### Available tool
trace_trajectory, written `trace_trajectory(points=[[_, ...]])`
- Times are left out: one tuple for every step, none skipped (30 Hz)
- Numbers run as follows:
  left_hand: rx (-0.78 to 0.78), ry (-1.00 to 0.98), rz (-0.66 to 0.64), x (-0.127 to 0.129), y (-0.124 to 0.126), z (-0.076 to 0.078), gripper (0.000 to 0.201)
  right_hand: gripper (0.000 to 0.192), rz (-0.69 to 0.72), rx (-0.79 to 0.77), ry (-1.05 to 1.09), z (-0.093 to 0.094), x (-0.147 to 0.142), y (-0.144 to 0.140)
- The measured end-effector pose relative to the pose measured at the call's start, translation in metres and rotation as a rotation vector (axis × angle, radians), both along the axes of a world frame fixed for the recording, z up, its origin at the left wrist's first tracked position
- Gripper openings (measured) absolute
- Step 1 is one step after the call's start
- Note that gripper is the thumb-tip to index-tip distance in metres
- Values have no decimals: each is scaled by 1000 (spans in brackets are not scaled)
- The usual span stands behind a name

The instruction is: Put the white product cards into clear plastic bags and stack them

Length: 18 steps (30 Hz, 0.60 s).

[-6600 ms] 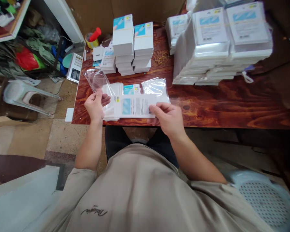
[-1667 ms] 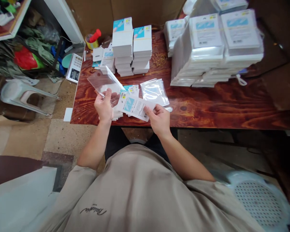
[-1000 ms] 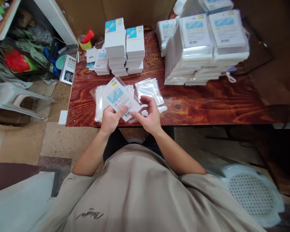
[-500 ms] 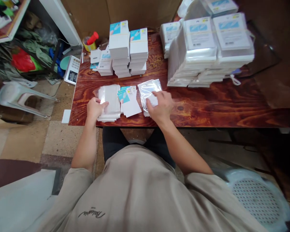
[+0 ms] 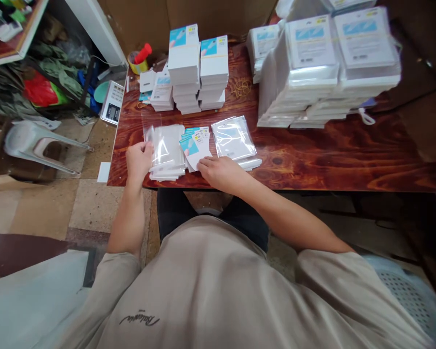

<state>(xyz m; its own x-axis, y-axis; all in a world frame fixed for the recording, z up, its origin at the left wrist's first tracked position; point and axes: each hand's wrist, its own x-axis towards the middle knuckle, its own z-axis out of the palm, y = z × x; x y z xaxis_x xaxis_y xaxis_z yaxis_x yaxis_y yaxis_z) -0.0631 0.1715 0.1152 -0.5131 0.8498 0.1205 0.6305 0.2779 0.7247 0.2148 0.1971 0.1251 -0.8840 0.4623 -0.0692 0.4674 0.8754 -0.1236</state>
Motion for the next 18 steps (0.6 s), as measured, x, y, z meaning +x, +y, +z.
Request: trace_trajectory(points=[[80, -145, 39, 3, 2, -3, 19, 29, -14, 6, 17, -3, 2, 0], [147, -281, 70, 5, 5, -6, 15, 29, -25, 14, 44, -7, 3, -1], [195, -396, 90, 8, 7, -9, 13, 30, -29, 23, 77, -12, 5, -1], [221, -487, 98, 11, 10, -11, 13, 30, -29, 32, 111, -17, 8, -2], [230, -563, 101, 13, 12, -13, 13, 30, -26, 41, 142, -22, 10, -2], [229, -630, 103, 16, 13, -14, 13, 30, -24, 49, 167, -26, 12, -3], [224, -682, 107, 18, 14, -15, 13, 30, -25, 53, 188, -30, 14, -4], [223, -714, 110, 20, 14, -15, 12, 29, -34, 55, 206, -32, 15, -5], [229, -728, 110, 21, 14, -15, 12, 26, -50, 53, 223, -33, 16, -5], [231, -735, 111, 22, 14, -15, 12, 26, -64, 52, 239, -32, 16, -5], [225, -739, 111, 23, 13, -15, 12, 35, -73, 54, 252, -31, 15, -5], [214, -741, 110, 23, 13, -16, 12, 46, -75, 59, 259, -29, 14, -4], [205, -738, 106, 23, 12, -16, 12, 54, -70, 68, 259, -28, 13, -3], [204, -727, 101, 22, 11, -17, 12, 55, -56, 77, 253, -26, 11, -1], [213, -710, 97, 21, 11, -18, 12, 49, -38, 81, 244, -26, 10, 1], [229, -693, 94, 21, 10, -20, 13, 40, -24, 78, 235, -26, 9, 3], [247, -682, 90, 20, 9, -22, 13, 30, -13, 69, 233, -26, 9, 5], [261, -678, 87, 19, 8, -23, 13, 23, -4, 55, 241, -28, 9, 6]])
